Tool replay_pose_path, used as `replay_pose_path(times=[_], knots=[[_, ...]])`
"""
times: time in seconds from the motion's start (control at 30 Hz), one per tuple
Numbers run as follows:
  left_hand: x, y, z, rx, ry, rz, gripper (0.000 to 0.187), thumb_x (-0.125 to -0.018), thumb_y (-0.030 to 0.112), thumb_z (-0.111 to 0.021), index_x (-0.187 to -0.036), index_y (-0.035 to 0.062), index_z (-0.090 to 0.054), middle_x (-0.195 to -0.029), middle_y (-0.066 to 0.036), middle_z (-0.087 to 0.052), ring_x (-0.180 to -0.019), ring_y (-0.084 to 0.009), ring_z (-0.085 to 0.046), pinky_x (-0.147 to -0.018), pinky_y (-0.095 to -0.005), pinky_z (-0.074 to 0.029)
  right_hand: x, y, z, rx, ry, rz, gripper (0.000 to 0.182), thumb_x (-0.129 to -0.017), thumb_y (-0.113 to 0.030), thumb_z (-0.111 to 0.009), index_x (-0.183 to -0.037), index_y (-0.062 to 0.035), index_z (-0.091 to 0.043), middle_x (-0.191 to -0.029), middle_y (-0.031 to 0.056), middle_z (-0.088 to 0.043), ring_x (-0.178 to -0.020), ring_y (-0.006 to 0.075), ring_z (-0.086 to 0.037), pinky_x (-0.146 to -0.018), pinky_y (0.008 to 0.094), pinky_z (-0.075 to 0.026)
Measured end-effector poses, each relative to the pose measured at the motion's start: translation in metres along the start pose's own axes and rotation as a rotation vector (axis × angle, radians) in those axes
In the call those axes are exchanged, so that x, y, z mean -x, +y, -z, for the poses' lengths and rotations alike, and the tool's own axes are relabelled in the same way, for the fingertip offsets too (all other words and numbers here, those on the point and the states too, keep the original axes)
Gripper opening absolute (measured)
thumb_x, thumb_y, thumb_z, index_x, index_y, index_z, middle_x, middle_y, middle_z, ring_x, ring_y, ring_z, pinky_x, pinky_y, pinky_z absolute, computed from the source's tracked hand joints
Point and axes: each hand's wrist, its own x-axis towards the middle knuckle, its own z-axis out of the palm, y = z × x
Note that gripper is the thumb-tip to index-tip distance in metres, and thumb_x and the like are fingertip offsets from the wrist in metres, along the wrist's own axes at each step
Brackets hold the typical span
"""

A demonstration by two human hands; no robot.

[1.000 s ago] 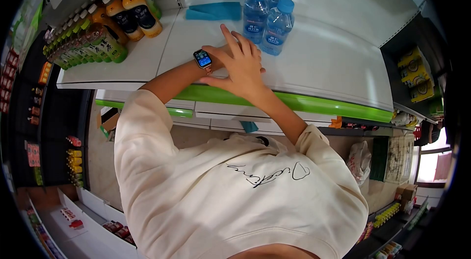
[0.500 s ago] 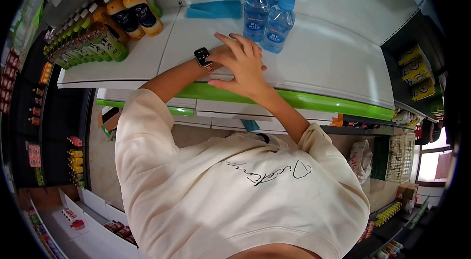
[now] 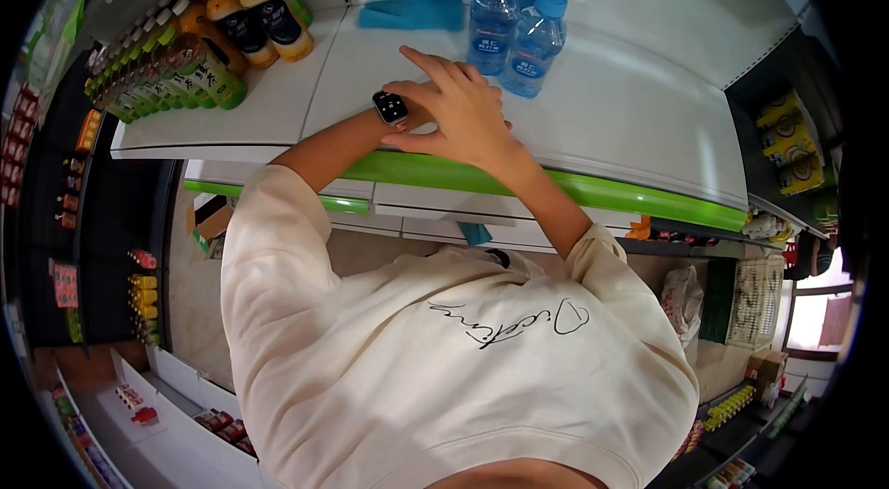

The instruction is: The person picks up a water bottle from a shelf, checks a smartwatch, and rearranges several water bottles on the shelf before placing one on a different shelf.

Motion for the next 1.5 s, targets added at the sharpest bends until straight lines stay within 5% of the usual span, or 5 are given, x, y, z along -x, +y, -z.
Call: replay_pose_path(times=[0.37,0.6,0.8,0.87,1.5], knots=[[-0.001,0.002,0.001,0.017,0.006,0.014,0.021,-0.083,0.026,-0.059,-0.070,0.0112,-0.052,-0.073,0.000,-0.050,-0.070,-0.0174,-0.052,-0.065,-0.0293,-0.044,0.006,0.007,-0.005,-0.057,-0.047,0.092,0.039,-0.066,-0.051,-0.073,-0.088,-0.0178,-0.070,-0.127,0.0040,-0.052,-0.110,0.0263,-0.047,-0.087,0.0396,-0.038],[-0.002,-0.003,-0.001,0.026,-0.005,0.019,0.021,-0.083,0.026,-0.059,-0.071,0.0112,-0.052,-0.073,0.000,-0.050,-0.071,-0.0173,-0.052,-0.065,-0.0292,-0.044,0.003,0.007,-0.004,-0.057,0.006,0.033,0.043,-0.066,-0.052,-0.072,-0.090,-0.0174,-0.070,-0.128,0.0042,-0.051,-0.110,0.0276,-0.046,-0.087,0.0401,-0.038],[-0.004,-0.003,-0.001,0.029,-0.007,0.024,0.020,-0.083,0.026,-0.059,-0.072,0.0112,-0.052,-0.073,0.000,-0.050,-0.071,-0.0172,-0.052,-0.066,-0.0291,-0.044,0.001,0.005,-0.001,-0.052,0.019,-0.024,0.039,-0.063,-0.040,-0.076,-0.096,-0.0208,-0.069,-0.131,0.0036,-0.051,-0.112,0.0276,-0.047,-0.087,0.0400,-0.040],[-0.004,-0.002,-0.001,0.036,-0.005,0.029,0.020,-0.083,0.026,-0.059,-0.072,0.0112,-0.052,-0.074,0.000,-0.050,-0.071,-0.0171,-0.051,-0.066,-0.0291,-0.044,0.004,0.009,-0.001,-0.071,-0.038,0.058,0.042,-0.066,-0.053,-0.072,-0.090,-0.0181,-0.071,-0.128,0.0024,-0.052,-0.111,0.0273,-0.045,-0.087,0.0412,-0.038],[-0.008,-0.011,-0.002,0.047,-0.010,0.047,0.019,-0.083,0.026,-0.059,-0.074,0.0112,-0.052,-0.075,0.001,-0.049,-0.073,-0.0168,-0.051,-0.067,-0.0289,-0.044,0.000,0.006,-0.003,0.018,0.006,0.008,0.053,-0.068,-0.061,-0.067,-0.101,-0.0199,-0.070,-0.129,0.0085,-0.050,-0.111,0.0288,-0.044,-0.084,0.0409,-0.038]])
